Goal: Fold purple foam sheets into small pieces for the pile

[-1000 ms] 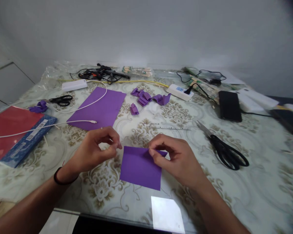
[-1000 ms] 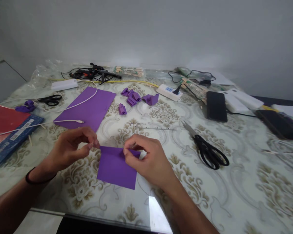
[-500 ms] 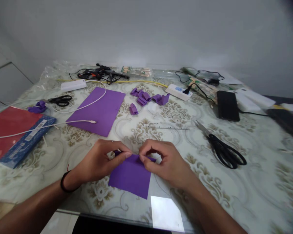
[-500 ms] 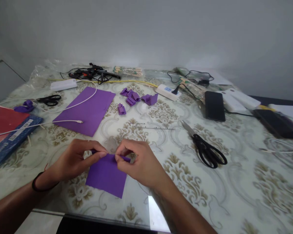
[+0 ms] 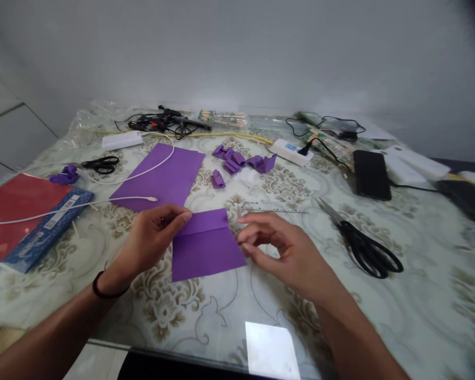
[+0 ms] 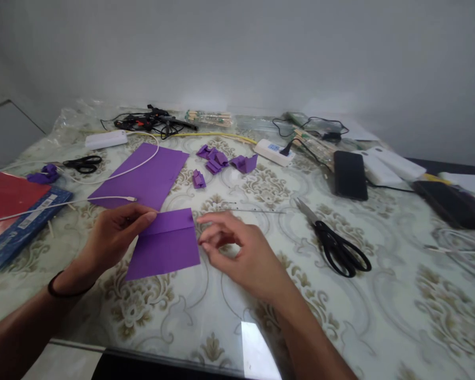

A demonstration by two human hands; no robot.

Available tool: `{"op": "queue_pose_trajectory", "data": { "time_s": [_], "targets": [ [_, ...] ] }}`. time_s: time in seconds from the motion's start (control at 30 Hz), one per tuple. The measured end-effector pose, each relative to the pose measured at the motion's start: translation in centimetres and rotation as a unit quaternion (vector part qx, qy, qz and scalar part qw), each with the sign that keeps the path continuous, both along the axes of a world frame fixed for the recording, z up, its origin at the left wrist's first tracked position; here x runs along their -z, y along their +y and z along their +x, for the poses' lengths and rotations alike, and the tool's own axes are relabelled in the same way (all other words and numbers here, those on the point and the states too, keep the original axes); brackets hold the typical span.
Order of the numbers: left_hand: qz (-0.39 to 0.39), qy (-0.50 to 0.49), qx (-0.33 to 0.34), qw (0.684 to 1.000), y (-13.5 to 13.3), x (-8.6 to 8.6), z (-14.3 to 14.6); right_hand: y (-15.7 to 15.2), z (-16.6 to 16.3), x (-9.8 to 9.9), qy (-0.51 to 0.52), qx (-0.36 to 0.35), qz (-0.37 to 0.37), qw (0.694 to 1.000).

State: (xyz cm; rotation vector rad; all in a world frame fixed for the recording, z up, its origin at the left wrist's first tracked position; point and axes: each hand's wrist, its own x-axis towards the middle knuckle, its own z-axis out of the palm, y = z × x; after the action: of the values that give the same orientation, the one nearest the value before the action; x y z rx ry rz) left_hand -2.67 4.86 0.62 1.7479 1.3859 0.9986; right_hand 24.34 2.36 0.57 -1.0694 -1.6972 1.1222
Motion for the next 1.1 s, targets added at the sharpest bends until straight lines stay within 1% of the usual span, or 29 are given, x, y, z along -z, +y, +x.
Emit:
{"op": "queue_pose_trajectory", "data": {
  "time_s": [0.1, 0.2, 0.27, 0.33, 0.43, 0.53, 0.7, 0.83, 0.93, 1.0, 1.1],
  "targets": [
    [-0.024, -0.031, 0.008, 0.999, -0.3, 0.7, 0.6, -0.1, -0.7, 0.1, -0.046, -0.064, 0.013, 0.997],
    [-0.011, -0.070, 0.028, 0.997, -0.7, 1.3, 0.6, -0.1, -1.1, 0.4, -0.054, -0.095, 0.031, 0.994],
    [0.012, -0.072, 0.060, 0.995, -0.8, 1.3, 0.5, -0.1, -1.0, 0.6, -0.042, -0.095, 0.031, 0.994],
    [0.025, -0.072, 0.106, 0.991, -0.9, 1.1, 0.4, 0.0, -0.8, 0.6, -0.023, -0.084, 0.014, 0.996],
    [0.014, -0.077, 0.154, 0.985, -0.9, 0.7, 0.5, 0.0, -0.7, 0.5, 0.014, -0.083, -0.015, 0.996],
    [0.008, -0.066, 0.173, 0.983, -1.0, 0.4, 0.8, 0.0, -0.7, 0.5, 0.029, -0.092, -0.026, 0.995],
    [0.047, -0.021, 0.181, 0.982, -1.2, 0.5, 1.0, 0.0, -0.7, 0.6, 0.031, -0.112, -0.038, 0.993],
    [0.062, -0.016, 0.184, 0.981, -1.4, 0.4, 1.1, 0.1, -0.7, 0.6, 0.056, -0.124, -0.050, 0.989],
    [0.055, -0.018, 0.195, 0.979, -1.6, 0.0, 1.2, 0.1, -1.3, 0.7, 0.066, -0.106, -0.055, 0.991],
    [0.047, -0.022, 0.203, 0.978, -1.8, -0.3, 1.3, 0.0, -1.7, 0.8, 0.052, -0.076, -0.060, 0.994],
    [0.042, -0.014, 0.200, 0.979, -2.0, -0.5, 1.5, -0.4, -2.5, 0.9, 0.024, -0.031, -0.086, 0.996]
  ]
}}
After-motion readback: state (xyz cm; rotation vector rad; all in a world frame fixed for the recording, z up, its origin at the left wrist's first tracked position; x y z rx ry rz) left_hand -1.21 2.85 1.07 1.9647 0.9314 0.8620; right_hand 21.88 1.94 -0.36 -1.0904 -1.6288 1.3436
